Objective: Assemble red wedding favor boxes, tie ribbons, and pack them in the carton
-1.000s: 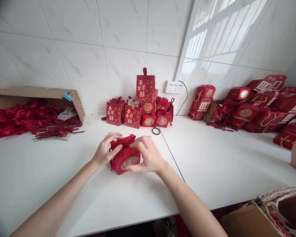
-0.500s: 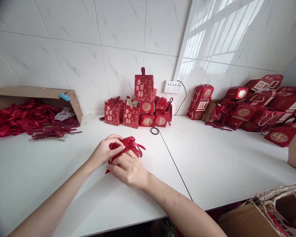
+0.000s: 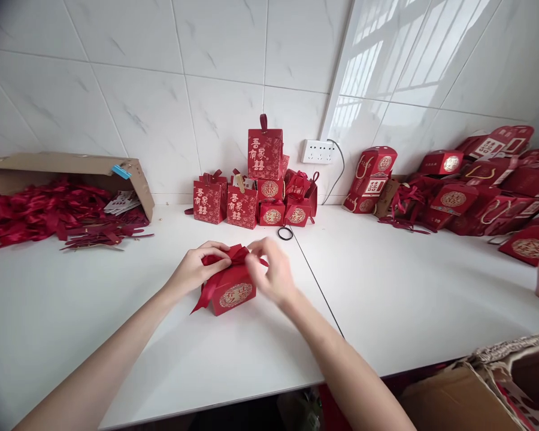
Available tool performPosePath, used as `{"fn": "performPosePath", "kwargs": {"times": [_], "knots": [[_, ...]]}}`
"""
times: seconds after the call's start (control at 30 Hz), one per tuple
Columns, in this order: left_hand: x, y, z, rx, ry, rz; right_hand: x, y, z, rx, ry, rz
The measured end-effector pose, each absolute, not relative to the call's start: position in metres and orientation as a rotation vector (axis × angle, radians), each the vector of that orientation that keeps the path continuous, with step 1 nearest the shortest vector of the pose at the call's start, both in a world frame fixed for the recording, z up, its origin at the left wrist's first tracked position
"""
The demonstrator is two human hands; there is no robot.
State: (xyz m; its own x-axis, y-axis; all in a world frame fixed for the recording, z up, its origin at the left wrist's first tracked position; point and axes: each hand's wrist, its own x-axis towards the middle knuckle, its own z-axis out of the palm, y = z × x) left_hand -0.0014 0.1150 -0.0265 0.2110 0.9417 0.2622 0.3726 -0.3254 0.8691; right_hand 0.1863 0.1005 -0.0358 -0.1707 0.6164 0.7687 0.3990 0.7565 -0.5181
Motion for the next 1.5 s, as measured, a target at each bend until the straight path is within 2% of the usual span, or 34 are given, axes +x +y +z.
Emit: {"fn": "performPosePath", "kwargs": {"times": [0.1, 0.2, 0.4, 0.53, 0.63, 0.73, 0.8, 0.9, 1.07, 1.17, 1.23, 1.33, 1.5], "knots": [[-0.002, 0.115, -0.027, 1.808, 1.217, 1.063, 0.213, 0.125, -0.034, -1.272, -1.730, 0.795], [-0.003, 0.115, -0.027, 1.822, 1.212, 1.058, 0.225, 0.138, -0.036, -1.248, -1.773, 1.388], [-0.003, 0.115, -0.028, 1.804, 1.200, 1.068, 0.227, 0.128, -0.030, -0.961, -1.731, 1.807], [-0.003, 0.115, -0.027, 1.802, 1.193, 1.056, 0.242, 0.122, -0.021, -0.946, -2.060, 2.004], [-0.004, 0.114, -0.026, 1.805, 1.192, 1.042, 0.254, 0.127, -0.019, -1.044, -2.253, 1.880], [-0.004, 0.114, -0.026, 1.802, 1.171, 1.040, 0.249, 0.136, -0.022, -1.106, -1.958, 1.410], [-0.005, 0.114, -0.027, 1.811, 1.159, 1.038, 0.236, 0.140, -0.024, -1.021, -1.729, 1.245], [-0.006, 0.116, -0.030, 1.826, 1.134, 1.047, 0.210, 0.137, -0.025, -0.934, -1.644, 1.245], [-0.010, 0.117, -0.027, 1.875, 1.135, 1.080, 0.189, 0.123, -0.027, -1.115, -1.700, 1.270], [-0.021, 0.115, -0.016, 1.818, 1.380, 1.181, 0.190, 0.119, -0.029, -1.106, -1.619, 1.315], [-0.029, 0.112, -0.008, 1.700, 1.559, 1.039, 0.192, 0.118, -0.030, -1.106, -1.596, 1.333], [-0.034, 0.108, 0.001, 1.518, 1.533, 0.724, 0.193, 0.118, -0.031, -1.101, -1.603, 1.341], [-0.025, 0.103, 0.001, 1.508, 1.420, 0.662, 0.194, 0.118, -0.032, -1.065, -1.604, 1.372]]}}
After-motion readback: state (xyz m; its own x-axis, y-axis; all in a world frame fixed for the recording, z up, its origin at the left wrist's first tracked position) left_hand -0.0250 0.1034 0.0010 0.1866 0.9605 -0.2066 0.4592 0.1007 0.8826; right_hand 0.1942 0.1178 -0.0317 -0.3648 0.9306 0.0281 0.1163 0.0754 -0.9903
